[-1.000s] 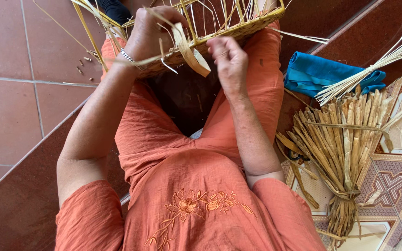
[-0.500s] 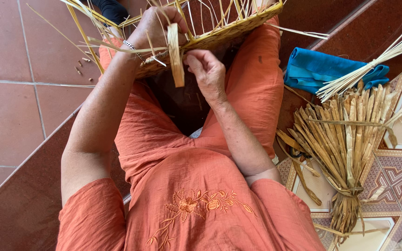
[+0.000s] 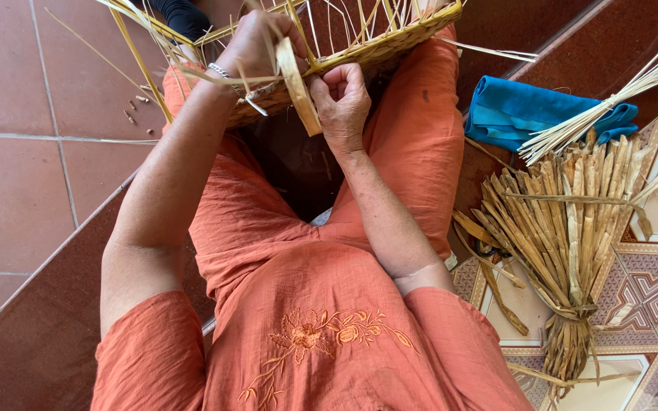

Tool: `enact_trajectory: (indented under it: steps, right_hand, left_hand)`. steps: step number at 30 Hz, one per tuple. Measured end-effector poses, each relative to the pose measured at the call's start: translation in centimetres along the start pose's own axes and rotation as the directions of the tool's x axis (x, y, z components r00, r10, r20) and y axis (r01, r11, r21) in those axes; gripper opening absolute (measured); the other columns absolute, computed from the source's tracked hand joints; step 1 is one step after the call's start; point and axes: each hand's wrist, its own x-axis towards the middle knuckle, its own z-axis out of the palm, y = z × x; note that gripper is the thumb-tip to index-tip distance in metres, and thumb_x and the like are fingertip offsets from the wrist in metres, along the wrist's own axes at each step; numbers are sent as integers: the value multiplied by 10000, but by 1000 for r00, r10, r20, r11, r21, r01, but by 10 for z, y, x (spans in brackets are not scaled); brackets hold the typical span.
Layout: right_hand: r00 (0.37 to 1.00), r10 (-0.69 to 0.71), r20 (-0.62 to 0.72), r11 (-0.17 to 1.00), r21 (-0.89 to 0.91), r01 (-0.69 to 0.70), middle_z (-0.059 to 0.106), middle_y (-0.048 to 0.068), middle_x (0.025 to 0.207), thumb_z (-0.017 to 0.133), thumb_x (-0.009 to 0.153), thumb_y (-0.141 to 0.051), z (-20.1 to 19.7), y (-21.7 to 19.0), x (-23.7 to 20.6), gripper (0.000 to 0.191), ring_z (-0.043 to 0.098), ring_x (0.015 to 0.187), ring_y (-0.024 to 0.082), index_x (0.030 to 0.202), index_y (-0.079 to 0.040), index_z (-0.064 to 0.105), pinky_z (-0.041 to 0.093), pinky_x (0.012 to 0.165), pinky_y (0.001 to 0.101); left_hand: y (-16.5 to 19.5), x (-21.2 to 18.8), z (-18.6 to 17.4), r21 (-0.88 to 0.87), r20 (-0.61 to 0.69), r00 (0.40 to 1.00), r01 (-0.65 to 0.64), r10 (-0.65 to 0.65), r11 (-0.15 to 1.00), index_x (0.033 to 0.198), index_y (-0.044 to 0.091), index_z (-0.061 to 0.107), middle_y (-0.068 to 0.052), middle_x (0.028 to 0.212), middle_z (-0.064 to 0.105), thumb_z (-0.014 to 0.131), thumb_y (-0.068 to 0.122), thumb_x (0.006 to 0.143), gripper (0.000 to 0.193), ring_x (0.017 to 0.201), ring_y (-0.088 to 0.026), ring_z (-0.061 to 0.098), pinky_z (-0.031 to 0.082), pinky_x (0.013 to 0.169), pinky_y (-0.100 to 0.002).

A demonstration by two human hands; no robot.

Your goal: The person weaves dried palm leaves into a rectangular basket frame, interlacing strands through vertical supports and trimming excess with scissors. They periodically adjust the basket and pull new strands from a bundle to continue the weave.

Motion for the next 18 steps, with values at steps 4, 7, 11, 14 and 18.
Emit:
enact_trajectory:
  steps: [4,7,11,14,18]
  right_hand:
    - [1000,-9,-16,1000,20,9,626,-43,789,782,932,-41,3,2,-1,208,566,694,12,929,-52,575,528,652,201]
    - [999,-20,-24,999,29,21,647,-38,802,780,934,-35,4,1,-2,187,590,708,19,940,-45,593,542,668,207]
    - [999,-30,-33,997,-65,28,686,-26,804,780,932,-37,2,0,-4,159,624,716,21,949,-43,622,565,682,209]
    - [998,-45,-35,995,-94,41,701,-19,805,786,923,-39,2,-1,-5,151,635,709,26,947,-45,637,569,681,211]
    - [998,-71,0,995,-74,70,717,-20,837,757,949,-65,0,-1,-5,123,669,744,30,963,-56,635,595,707,216]
  left_hand:
    - [17,-24,-7,93,50,999,10,-15,996,998,87,806,-52,876,773,858,83,872,136,729,-134,726,605,627,-246]
    - [27,-26,-9,219,55,992,-121,111,968,1007,59,798,-60,885,772,882,80,865,166,776,-123,739,608,666,-242]
    - [21,-17,-8,400,71,980,-198,185,895,976,47,800,-75,867,772,894,100,878,146,750,-132,744,612,656,-266]
    - [6,-8,-7,358,114,984,-166,134,919,994,67,799,-74,905,778,882,127,897,140,773,-135,757,633,676,-261]
    - [-8,3,-11,230,205,978,-80,32,970,1047,77,790,-68,948,786,819,71,837,212,788,-143,766,647,656,-242]
